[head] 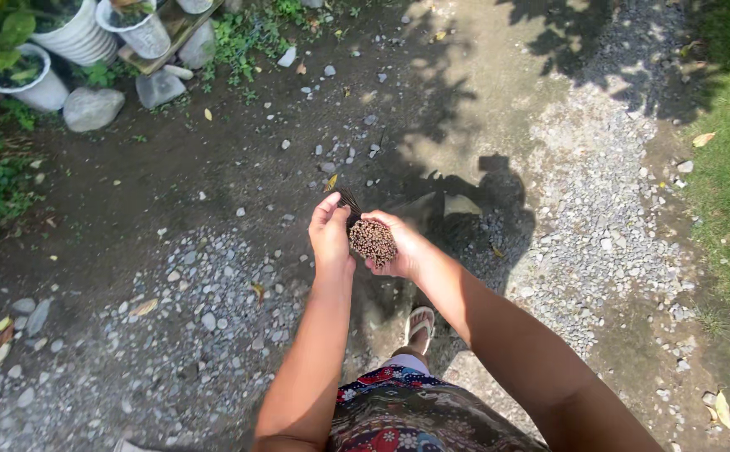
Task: The person sweeps debris and plant clippings into a dustpan by hand and then walks along a path while holding the broom.
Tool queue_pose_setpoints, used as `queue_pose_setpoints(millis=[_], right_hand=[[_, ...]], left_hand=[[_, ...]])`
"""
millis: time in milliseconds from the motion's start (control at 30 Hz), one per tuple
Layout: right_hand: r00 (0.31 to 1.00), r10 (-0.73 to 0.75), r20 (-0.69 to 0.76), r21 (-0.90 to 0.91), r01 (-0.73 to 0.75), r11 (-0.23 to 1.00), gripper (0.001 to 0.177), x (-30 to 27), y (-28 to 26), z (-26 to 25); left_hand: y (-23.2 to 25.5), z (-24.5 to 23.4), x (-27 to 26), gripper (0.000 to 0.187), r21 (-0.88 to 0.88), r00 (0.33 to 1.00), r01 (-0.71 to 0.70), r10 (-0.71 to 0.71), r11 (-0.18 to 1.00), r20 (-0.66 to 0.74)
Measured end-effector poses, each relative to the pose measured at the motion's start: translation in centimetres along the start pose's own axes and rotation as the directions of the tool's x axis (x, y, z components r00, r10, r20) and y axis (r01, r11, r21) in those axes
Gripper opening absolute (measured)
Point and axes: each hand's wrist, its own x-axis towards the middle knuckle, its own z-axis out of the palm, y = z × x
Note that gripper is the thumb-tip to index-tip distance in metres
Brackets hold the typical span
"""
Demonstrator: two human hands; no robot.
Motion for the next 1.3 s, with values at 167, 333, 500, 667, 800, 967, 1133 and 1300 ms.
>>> queue_pose_setpoints(millis=[167,333,500,667,800,967,1133,1300], right_hand=[[0.994,-0.037,-0.104,0.072,0.044,0.996,0.032,-1.4,-16.7,-10.4],[0.993,-0.117,-0.032,0.168,0.121,0.978,0.032,-2.9,-32.9,-22.0],[0.985,-0.166,0.042,0.187,0.156,0.97,0.029,-1.8,-48.4,-35.9],[0.979,-0.178,-0.101,0.173,0.194,0.966,0.024,-1.9,-64.4,-48.5],[0.974,-0.204,-0.103,0.187,0.22,0.957,0.023,-1.7,-75.7,-58.2],[0.974,-0.227,-0.016,0.238,0.224,0.945,0.021,0.1,-90.3,-70.7],[0.974,-0.211,-0.088,0.204,0.225,0.953,0.025,1.7,-106.2,-83.8],[0.928,-0.337,-0.157,0.324,0.371,0.87,0.027,1.0,-120.0,-94.4]], left_hand=[[-9.1,17.6,7.9,0.031,0.022,0.998,0.068,-0.068,0.997,-0.001],[-17.8,34.0,14.6,0.036,0.027,0.982,0.18,-0.181,0.983,0.043],[-30.7,50.1,22.7,0.041,-0.152,0.957,0.288,-0.28,0.945,0.073],[-41.7,66.3,29.7,0.041,-0.161,0.957,0.291,-0.286,0.943,0.052],[-48.7,78.0,35.4,0.041,-0.08,0.948,0.308,-0.299,0.948,0.111],[-58.6,91.6,42.1,0.037,-0.1,0.922,0.324,-0.29,0.941,0.255],[-70.5,107.8,52.3,0.028,-0.069,0.908,0.389,-0.369,0.919,0.199],[-78.8,124.2,58.6,0.033,0.109,0.859,0.475,-0.487,0.873,0.16]])
